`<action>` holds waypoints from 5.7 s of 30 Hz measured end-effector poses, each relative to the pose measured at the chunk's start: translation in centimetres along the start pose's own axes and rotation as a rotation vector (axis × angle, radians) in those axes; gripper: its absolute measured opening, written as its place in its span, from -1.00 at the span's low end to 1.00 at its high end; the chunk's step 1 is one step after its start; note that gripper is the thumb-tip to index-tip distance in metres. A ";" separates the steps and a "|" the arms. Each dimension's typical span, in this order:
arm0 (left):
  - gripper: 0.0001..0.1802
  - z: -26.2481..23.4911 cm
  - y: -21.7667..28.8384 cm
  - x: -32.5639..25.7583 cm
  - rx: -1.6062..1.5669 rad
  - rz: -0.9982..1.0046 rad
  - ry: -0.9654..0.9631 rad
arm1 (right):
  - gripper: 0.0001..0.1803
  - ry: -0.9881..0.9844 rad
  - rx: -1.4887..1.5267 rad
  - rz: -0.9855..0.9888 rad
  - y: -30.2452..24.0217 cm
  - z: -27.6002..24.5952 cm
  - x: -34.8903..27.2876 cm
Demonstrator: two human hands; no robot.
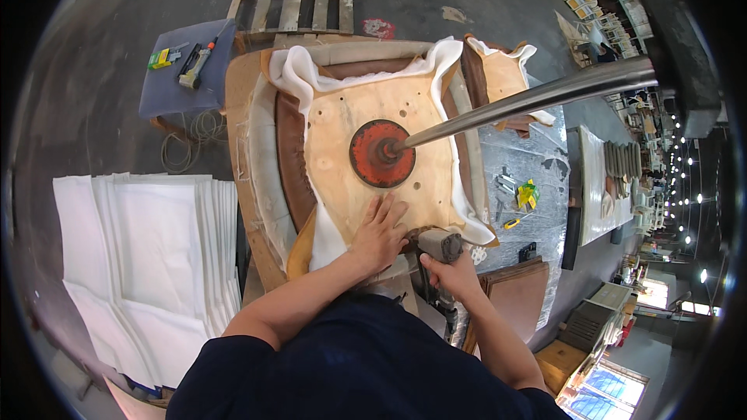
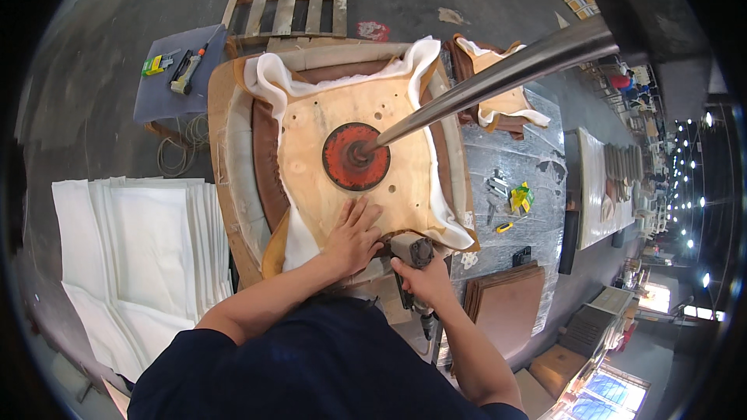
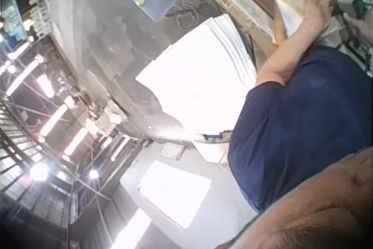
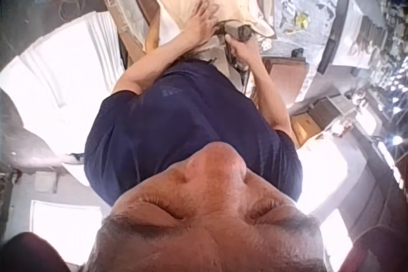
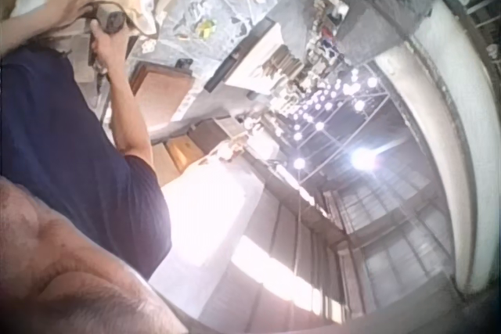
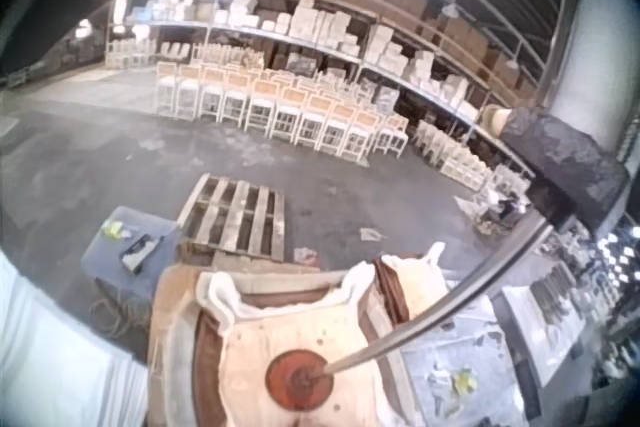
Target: The person staples white fabric onto a chair seat base using a pneumatic staple gun, then flips the seat to place a brown leather cover on top. They repeat the process by placing a new white fabric layer and stapling it around the edges.
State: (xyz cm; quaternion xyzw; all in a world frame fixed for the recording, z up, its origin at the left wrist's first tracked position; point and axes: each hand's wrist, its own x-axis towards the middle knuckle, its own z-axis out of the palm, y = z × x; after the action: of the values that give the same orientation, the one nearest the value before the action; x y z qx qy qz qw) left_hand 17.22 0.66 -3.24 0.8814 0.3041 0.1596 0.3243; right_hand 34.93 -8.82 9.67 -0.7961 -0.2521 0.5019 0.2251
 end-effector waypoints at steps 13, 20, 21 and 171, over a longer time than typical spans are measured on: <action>-0.68 0.8 -0.1 0.0 -0.037 -0.004 0.033 | -0.64 0.025 -0.057 -0.002 -1.1 1.1 0.6; -0.69 -0.8 -0.1 -0.2 -0.078 -0.050 0.011 | -0.67 0.034 -0.022 0.005 -0.2 0.4 0.6; -0.70 -0.7 0.0 -0.1 -0.079 -0.060 0.017 | -0.68 0.022 0.000 -0.019 0.2 0.2 0.5; -0.36 -2.2 7.3 -4.9 0.289 -0.211 0.147 | -0.28 0.677 -0.245 -0.291 13.0 -8.4 14.7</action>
State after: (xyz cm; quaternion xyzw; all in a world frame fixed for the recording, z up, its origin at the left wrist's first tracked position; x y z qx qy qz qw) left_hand 15.56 -5.86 2.91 0.8679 0.4376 0.1432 0.1863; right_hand 50.33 -10.45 -5.05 -0.8937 -0.3319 0.1397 0.2676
